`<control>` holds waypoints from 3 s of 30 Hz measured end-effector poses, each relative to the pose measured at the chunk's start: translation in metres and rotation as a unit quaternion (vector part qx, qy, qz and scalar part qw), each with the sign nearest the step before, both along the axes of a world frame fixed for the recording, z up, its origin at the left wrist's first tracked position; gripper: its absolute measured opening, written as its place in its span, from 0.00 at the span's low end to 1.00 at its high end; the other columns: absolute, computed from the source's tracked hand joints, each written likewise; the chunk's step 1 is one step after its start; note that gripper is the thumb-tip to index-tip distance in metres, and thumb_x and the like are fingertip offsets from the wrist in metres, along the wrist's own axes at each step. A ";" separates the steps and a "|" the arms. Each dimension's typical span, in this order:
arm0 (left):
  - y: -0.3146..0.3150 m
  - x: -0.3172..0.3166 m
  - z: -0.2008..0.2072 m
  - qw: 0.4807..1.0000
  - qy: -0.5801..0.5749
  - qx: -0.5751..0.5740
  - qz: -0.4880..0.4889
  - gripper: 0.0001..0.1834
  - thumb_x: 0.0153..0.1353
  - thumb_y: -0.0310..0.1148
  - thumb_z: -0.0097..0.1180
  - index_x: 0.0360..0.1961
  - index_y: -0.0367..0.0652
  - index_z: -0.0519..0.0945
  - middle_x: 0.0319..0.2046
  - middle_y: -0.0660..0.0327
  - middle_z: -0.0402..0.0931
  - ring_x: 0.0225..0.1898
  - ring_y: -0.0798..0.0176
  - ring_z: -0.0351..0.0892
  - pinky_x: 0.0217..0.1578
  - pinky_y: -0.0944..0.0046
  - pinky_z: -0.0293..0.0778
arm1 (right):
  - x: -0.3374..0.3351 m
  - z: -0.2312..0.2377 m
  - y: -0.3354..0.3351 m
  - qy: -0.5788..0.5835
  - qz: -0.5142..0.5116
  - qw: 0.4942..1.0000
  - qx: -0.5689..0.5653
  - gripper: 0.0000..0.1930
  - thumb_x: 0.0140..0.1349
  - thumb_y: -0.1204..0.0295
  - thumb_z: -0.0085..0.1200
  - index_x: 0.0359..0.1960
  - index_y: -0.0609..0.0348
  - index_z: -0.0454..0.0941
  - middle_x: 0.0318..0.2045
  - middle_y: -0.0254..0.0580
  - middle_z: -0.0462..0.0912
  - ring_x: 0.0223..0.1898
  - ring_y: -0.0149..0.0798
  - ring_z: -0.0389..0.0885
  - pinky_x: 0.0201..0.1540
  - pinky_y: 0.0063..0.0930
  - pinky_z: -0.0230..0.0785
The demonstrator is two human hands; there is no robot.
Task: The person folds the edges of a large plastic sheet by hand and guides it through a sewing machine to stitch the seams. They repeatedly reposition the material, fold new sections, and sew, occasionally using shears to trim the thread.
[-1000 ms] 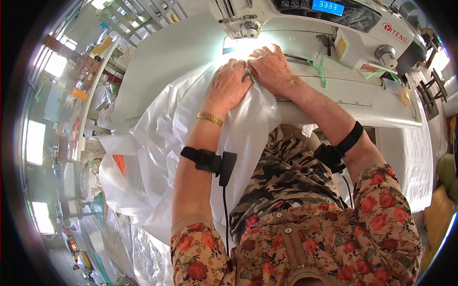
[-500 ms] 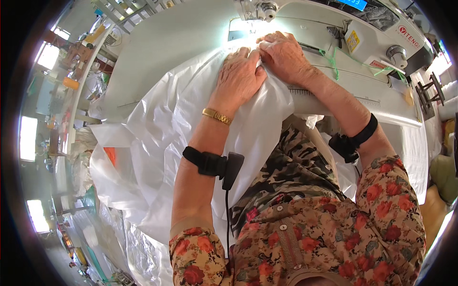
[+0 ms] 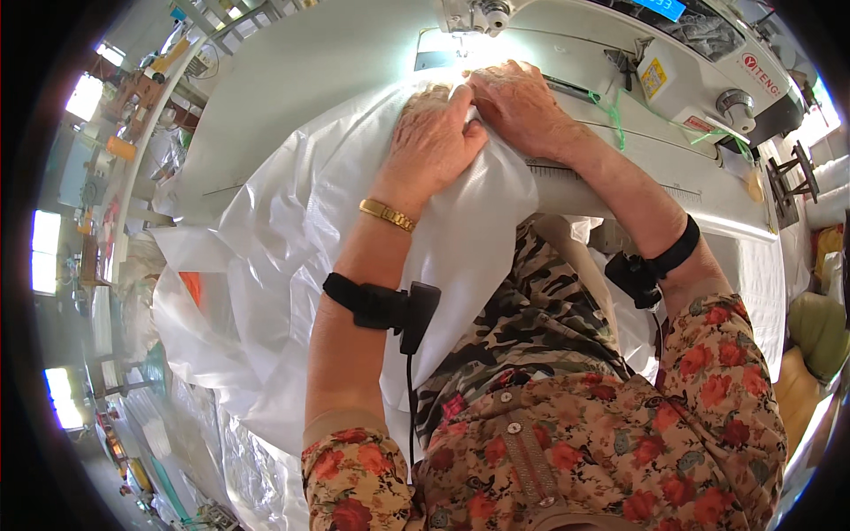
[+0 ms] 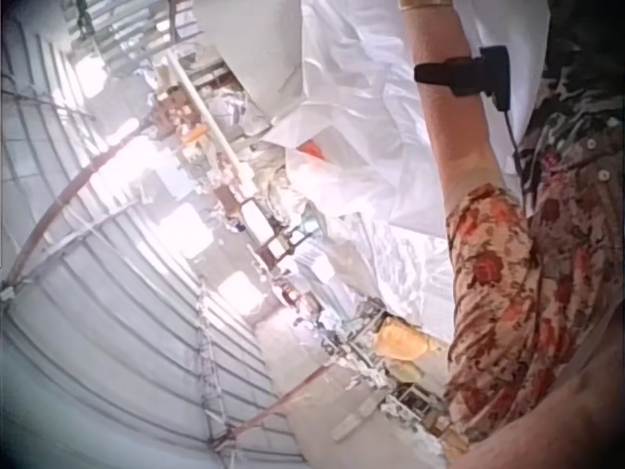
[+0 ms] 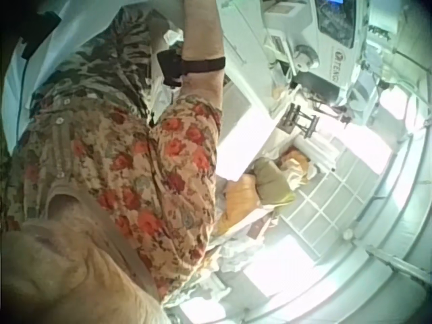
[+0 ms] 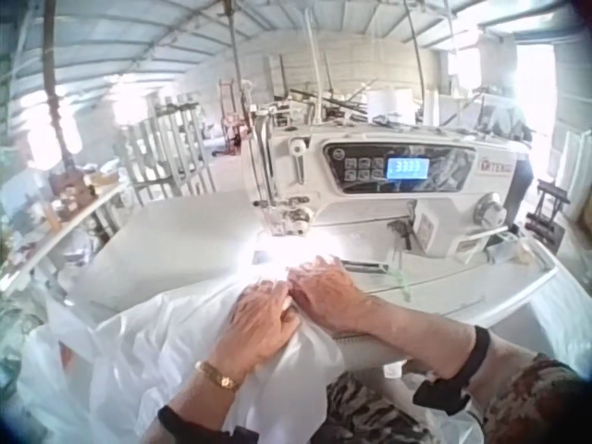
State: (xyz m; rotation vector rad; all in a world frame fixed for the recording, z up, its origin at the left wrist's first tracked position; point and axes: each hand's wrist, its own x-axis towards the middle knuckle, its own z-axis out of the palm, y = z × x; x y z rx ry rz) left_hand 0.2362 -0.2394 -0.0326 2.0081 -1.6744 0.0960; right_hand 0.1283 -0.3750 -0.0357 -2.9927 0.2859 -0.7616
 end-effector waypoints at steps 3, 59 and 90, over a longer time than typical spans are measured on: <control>-0.001 0.002 0.001 1.000 -0.022 -0.012 -0.008 0.14 0.55 0.34 0.49 0.39 0.36 0.70 0.37 0.46 0.74 0.43 0.44 0.73 0.46 0.48 0.68 | 0.002 -0.001 -0.001 0.017 -0.009 1.000 0.015 0.14 0.66 0.63 0.43 0.45 0.58 0.75 0.41 0.47 0.79 0.50 0.52 0.73 0.52 0.51 0.61; -0.025 0.023 0.011 1.000 -0.012 -0.004 -0.014 0.19 0.53 0.34 0.52 0.42 0.31 0.74 0.35 0.43 0.77 0.44 0.42 0.75 0.49 0.48 0.69 | 0.021 -0.004 -0.018 -0.177 -0.143 0.944 0.237 0.24 0.63 0.62 0.53 0.54 0.70 0.71 0.47 0.63 0.77 0.52 0.57 0.74 0.56 0.44 0.66; -0.028 0.035 -0.005 0.998 -0.038 -0.029 -0.040 0.14 0.54 0.32 0.52 0.38 0.34 0.70 0.35 0.44 0.72 0.41 0.42 0.71 0.45 0.48 0.67 | -0.324 0.122 -0.199 -0.506 -0.396 0.748 -0.164 0.27 0.60 0.54 0.57 0.54 0.60 0.69 0.57 0.53 0.71 0.59 0.53 0.67 0.61 0.43 0.56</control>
